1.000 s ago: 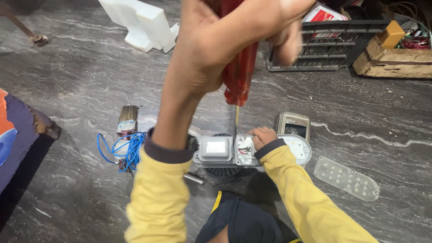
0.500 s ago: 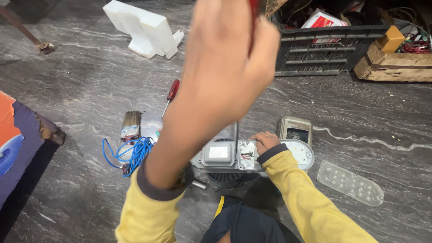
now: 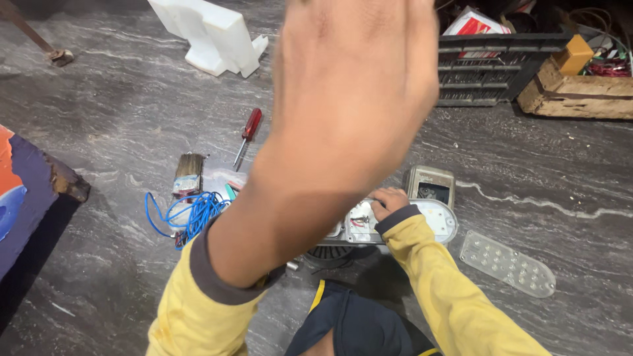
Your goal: The person disassembles an LED street light fixture on the floor, using a screwdriver to remove screws from the driver housing. They open the housing, remove the driver, and brush dust from the interior before the clip ends.
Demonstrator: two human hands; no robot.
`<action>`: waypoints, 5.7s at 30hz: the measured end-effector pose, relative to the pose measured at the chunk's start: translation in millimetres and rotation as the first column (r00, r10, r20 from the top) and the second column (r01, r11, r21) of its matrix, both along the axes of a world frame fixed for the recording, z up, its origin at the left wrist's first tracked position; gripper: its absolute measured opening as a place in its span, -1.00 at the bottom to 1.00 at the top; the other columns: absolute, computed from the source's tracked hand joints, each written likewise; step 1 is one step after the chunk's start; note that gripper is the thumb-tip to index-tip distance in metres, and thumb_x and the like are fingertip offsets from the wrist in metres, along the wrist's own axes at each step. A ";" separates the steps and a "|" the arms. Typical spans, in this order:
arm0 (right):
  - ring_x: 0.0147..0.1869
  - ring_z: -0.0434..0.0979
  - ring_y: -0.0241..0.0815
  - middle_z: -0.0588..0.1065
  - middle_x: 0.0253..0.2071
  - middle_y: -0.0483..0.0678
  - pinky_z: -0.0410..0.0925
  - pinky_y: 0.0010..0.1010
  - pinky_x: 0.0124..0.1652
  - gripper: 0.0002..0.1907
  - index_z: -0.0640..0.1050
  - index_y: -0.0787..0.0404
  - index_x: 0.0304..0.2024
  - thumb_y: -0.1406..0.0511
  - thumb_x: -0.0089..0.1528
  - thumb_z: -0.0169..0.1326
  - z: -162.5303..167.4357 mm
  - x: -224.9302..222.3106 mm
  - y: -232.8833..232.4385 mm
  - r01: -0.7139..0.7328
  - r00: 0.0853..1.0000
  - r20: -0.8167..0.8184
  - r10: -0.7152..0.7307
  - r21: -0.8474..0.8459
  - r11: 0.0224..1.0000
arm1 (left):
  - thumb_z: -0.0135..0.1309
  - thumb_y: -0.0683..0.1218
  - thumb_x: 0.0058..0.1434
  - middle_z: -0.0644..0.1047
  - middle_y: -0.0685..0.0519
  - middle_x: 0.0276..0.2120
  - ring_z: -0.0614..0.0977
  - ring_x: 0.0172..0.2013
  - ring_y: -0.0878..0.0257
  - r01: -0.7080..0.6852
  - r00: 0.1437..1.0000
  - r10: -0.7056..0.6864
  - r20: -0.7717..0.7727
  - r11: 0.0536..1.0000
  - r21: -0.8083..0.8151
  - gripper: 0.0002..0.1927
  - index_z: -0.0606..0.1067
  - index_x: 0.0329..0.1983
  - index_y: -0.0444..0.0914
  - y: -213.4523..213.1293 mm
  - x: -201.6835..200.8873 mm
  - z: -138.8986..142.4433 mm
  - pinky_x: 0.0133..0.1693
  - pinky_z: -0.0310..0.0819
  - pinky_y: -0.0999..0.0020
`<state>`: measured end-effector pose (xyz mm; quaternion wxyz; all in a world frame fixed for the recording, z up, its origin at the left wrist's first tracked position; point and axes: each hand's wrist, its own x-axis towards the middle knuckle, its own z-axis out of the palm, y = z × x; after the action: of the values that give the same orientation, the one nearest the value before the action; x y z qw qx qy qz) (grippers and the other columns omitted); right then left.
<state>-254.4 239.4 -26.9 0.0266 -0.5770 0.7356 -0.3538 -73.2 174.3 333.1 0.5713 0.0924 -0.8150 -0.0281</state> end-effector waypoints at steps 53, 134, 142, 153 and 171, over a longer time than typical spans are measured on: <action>0.59 -0.26 0.26 0.20 0.46 -0.23 -0.42 0.20 0.38 -0.74 0.77 -0.29 -0.46 -0.02 -0.19 0.49 28.5 16.6 12.6 -0.118 0.993 0.049 0.109 0.292 0.949 | 0.04 -0.17 0.49 0.47 -0.14 -0.05 0.49 -0.06 -0.02 0.324 0.918 -0.319 0.235 0.946 0.019 -0.80 0.39 0.08 -0.34 -19.8 53.8 24.0 0.01 0.38 0.14; 0.55 -0.14 0.22 0.31 0.34 -0.26 -0.45 0.26 0.33 -0.68 0.72 -0.27 -0.54 -0.13 -0.24 0.46 22.6 49.3 18.9 -0.027 1.000 0.018 0.024 0.151 0.988 | 0.18 -0.03 0.51 0.49 -0.05 -0.47 0.54 -0.48 0.07 0.120 0.928 -0.070 0.367 0.986 -0.115 -0.73 0.44 -0.12 -0.34 -36.9 77.8 11.2 -0.37 0.40 0.21; 0.55 -0.16 0.21 0.31 0.34 -0.27 -0.47 0.27 0.33 -0.70 0.73 -0.29 -0.54 -0.13 -0.24 0.47 20.9 47.4 18.0 -0.019 1.000 0.009 0.018 0.175 0.984 | 0.17 -0.04 0.50 0.49 -0.05 -0.45 0.54 -0.46 0.07 0.047 0.977 0.002 0.211 0.973 -0.227 -0.74 0.43 -0.10 -0.34 -38.9 55.5 -3.0 -0.35 0.40 0.21; 0.56 -0.17 0.20 0.31 0.36 -0.30 -0.47 0.26 0.33 -0.74 0.75 -0.33 -0.50 -0.09 -0.21 0.46 14.1 43.4 18.4 -0.047 0.998 0.047 0.040 0.167 0.985 | 0.16 -0.05 0.50 0.48 -0.06 -0.42 0.54 -0.44 0.06 0.118 0.976 -0.103 0.192 0.990 -0.072 -0.76 0.43 -0.07 -0.33 -36.9 53.5 -18.4 -0.34 0.40 0.20; 0.57 -0.18 0.14 0.30 0.34 -0.33 -0.58 0.27 0.35 -0.65 0.74 -0.30 -0.53 -0.18 -0.26 0.45 25.1 48.5 16.6 -0.001 0.998 0.057 -0.016 0.288 0.958 | 0.13 -0.08 0.49 0.47 -0.08 -0.38 0.54 -0.40 0.05 0.123 0.991 -0.124 0.050 0.992 0.032 -0.78 0.41 -0.03 -0.32 -33.1 83.3 -33.7 -0.30 0.41 0.18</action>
<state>-205.9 256.0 -1.8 0.1303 -0.5537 0.7803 -0.2599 10.2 141.2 299.4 0.5457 0.0507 -0.8333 -0.0728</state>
